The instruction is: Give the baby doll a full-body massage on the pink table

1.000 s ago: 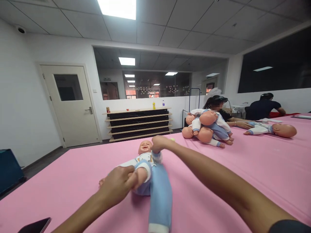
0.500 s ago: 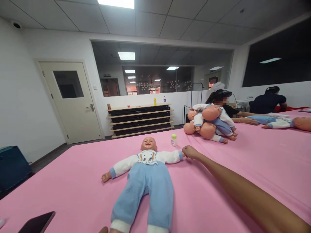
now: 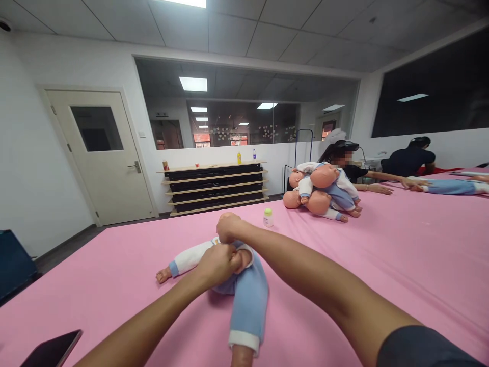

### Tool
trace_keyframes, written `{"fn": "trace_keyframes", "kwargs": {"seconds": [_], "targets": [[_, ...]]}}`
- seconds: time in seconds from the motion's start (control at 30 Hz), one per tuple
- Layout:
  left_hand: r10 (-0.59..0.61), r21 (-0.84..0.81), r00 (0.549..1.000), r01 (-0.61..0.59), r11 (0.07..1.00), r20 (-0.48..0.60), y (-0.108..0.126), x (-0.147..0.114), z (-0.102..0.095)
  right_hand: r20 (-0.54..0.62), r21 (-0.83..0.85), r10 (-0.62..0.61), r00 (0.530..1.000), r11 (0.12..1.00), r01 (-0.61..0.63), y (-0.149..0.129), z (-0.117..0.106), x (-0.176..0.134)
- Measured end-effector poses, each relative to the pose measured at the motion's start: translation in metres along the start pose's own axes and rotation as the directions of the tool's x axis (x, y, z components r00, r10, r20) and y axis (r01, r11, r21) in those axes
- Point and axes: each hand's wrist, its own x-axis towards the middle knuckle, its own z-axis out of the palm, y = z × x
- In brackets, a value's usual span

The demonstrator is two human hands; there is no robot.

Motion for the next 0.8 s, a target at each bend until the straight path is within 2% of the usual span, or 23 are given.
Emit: {"fn": "trace_keyframes", "kwargs": {"seconds": [0.07,0.13,0.2,0.27,0.33,0.43,0.5,0.6,0.7,0.8], "targets": [[0.015,-0.033,1.000,-0.015,0.999,-0.008,-0.003,0.005,0.008,-0.014,0.028,0.015,1.000,1.000,-0.015,-0.005,0.008,-0.001],[0.045,-0.094,0.999,-0.048,0.994,-0.028,-0.010,-0.007,-0.001,-0.040,0.082,0.076,0.996,0.994,-0.073,0.013,0.007,-0.009],[0.025,-0.154,0.999,-0.032,0.988,-0.042,-0.021,-0.031,-0.019,-0.067,0.150,0.158,0.985,0.978,-0.147,0.049,0.001,-0.023],[-0.047,-0.171,0.998,0.041,0.984,-0.032,-0.035,-0.063,-0.036,-0.110,0.242,0.254,0.961,0.945,-0.222,0.092,0.000,-0.041],[-0.120,-0.140,0.993,0.117,0.983,-0.011,-0.048,-0.096,-0.040,-0.124,0.346,0.353,0.927,0.891,-0.293,0.131,0.009,-0.060],[-0.225,-0.081,0.972,0.230,0.970,0.066,-0.061,-0.143,-0.017,-0.096,0.486,0.495,0.864,0.780,-0.393,0.163,0.045,-0.087],[-0.295,-0.030,0.944,0.302,0.953,0.148,-0.065,-0.165,0.012,-0.074,0.561,0.575,0.815,0.699,-0.443,0.167,0.076,-0.102],[-0.377,0.051,0.896,0.376,0.925,0.237,-0.066,-0.179,0.051,-0.056,0.640,0.666,0.744,0.596,-0.485,0.161,0.116,-0.116],[-0.399,0.057,0.883,0.397,0.916,0.247,-0.063,-0.180,0.071,-0.054,0.670,0.730,0.681,0.532,-0.518,0.155,0.131,-0.123],[-0.381,0.048,0.887,0.382,0.923,0.263,-0.058,-0.181,0.066,-0.081,0.656,0.778,0.623,0.512,-0.555,0.151,0.123,-0.131]]}}
